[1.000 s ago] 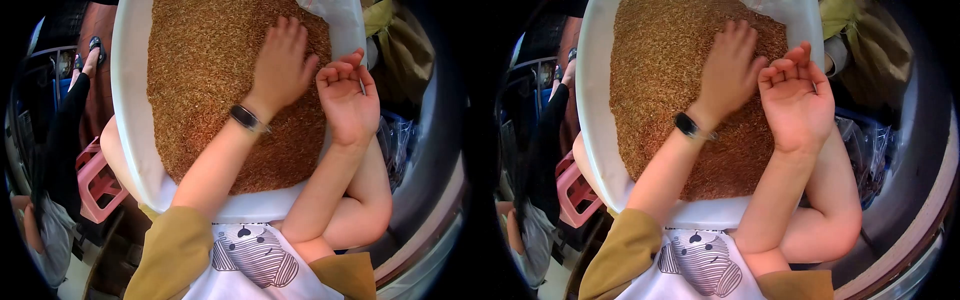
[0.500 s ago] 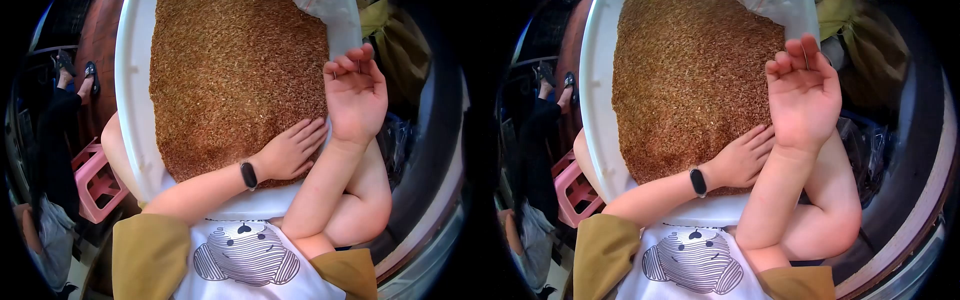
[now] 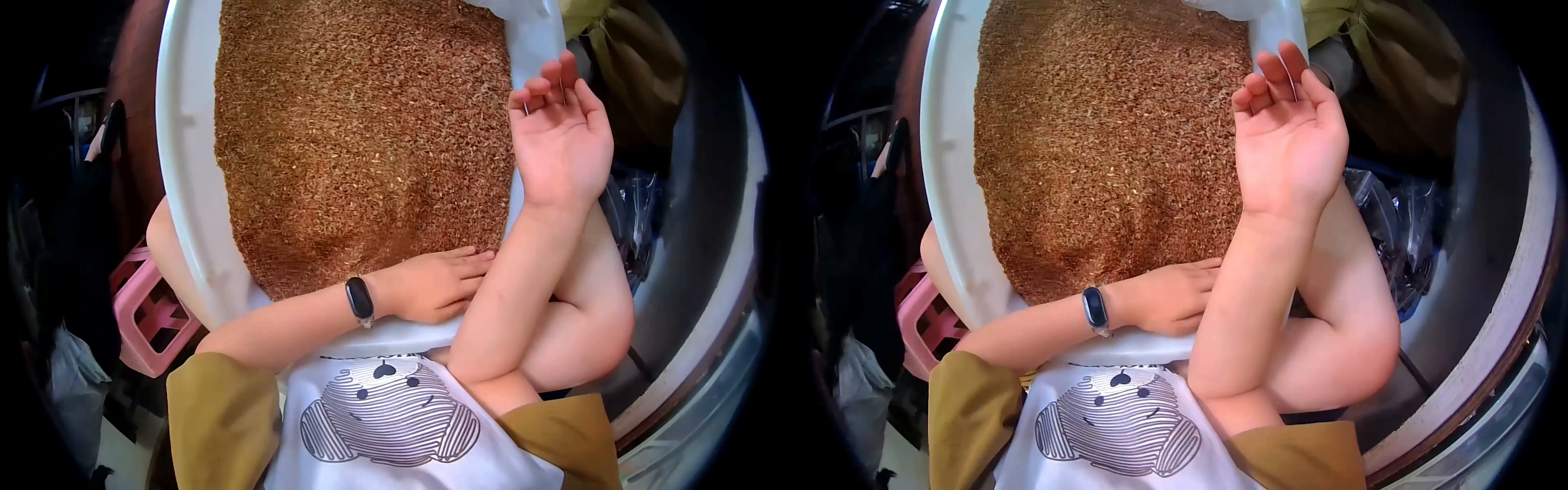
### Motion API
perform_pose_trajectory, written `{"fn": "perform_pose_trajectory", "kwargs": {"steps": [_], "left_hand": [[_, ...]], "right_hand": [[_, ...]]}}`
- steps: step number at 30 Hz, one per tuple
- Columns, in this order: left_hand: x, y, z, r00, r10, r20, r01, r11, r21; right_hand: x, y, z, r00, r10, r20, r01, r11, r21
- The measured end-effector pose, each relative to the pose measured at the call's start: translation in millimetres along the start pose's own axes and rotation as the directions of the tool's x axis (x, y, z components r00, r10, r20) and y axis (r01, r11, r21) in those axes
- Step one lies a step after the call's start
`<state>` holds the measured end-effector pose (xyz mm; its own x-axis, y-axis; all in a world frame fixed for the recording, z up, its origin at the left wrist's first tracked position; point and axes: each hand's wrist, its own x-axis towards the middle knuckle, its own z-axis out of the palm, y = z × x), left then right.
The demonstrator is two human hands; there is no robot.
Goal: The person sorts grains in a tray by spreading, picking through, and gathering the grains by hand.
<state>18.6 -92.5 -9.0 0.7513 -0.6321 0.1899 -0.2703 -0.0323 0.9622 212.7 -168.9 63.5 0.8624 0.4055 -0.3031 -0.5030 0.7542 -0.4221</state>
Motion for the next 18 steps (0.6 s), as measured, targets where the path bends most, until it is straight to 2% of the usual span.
{"fn": "perform_pose_trajectory", "kwargs": {"steps": [3, 6, 9, 10, 11, 12, 14, 16, 17, 18], "left_hand": [[3, 11, -5, 0.996, -0.084, 0.001, 0.084, 0.988, -0.127], [5, 18, -9, 0.997, -0.079, -0.017, 0.077, 0.994, -0.074], [6, 27, -42, 0.992, -0.1, -0.079, 0.098, 0.995, -0.029], [4, 25, -52, 0.979, -0.123, -0.161, 0.129, 0.991, 0.022], [2, 33, -75, 0.965, -0.219, -0.146, 0.215, 0.976, -0.048], [-2, 33, -90, 0.948, -0.217, -0.232, 0.215, 0.976, -0.031], [-15, 44, -126, 0.868, -0.267, -0.419, 0.354, 0.924, 0.143], [-38, 53, -159, 0.758, -0.212, -0.616, 0.495, 0.803, 0.331], [-53, 54, -174, 0.684, -0.175, -0.709, 0.539, 0.775, 0.329], [-74, 52, -187, 0.584, -0.201, -0.786, 0.57, 0.792, 0.22]], "right_hand": [[0, -2, 6, 1.0, -0.015, 0.013, 0.015, 0.999, -0.048], [0, 4, 22, 0.988, -0.105, -0.113, 0.072, 0.962, -0.264], [2, 8, 20, 0.972, -0.194, -0.136, 0.112, 0.88, -0.461], [3, 8, 19, 0.966, -0.208, -0.153, 0.112, 0.871, -0.479], [4, 8, 18, 0.96, -0.224, -0.168, 0.113, 0.86, -0.498], [5, 8, 17, 0.953, -0.24, -0.183, 0.114, 0.849, -0.517], [3, 6, 16, 0.957, -0.213, -0.199, 0.107, 0.891, -0.441], [3, 0, 12, 0.955, -0.209, -0.211, 0.121, 0.922, -0.367], [4, -3, 10, 0.952, -0.215, -0.218, 0.136, 0.935, -0.328], [3, -5, 8, 0.949, -0.219, -0.226, 0.15, 0.946, -0.288]]}}
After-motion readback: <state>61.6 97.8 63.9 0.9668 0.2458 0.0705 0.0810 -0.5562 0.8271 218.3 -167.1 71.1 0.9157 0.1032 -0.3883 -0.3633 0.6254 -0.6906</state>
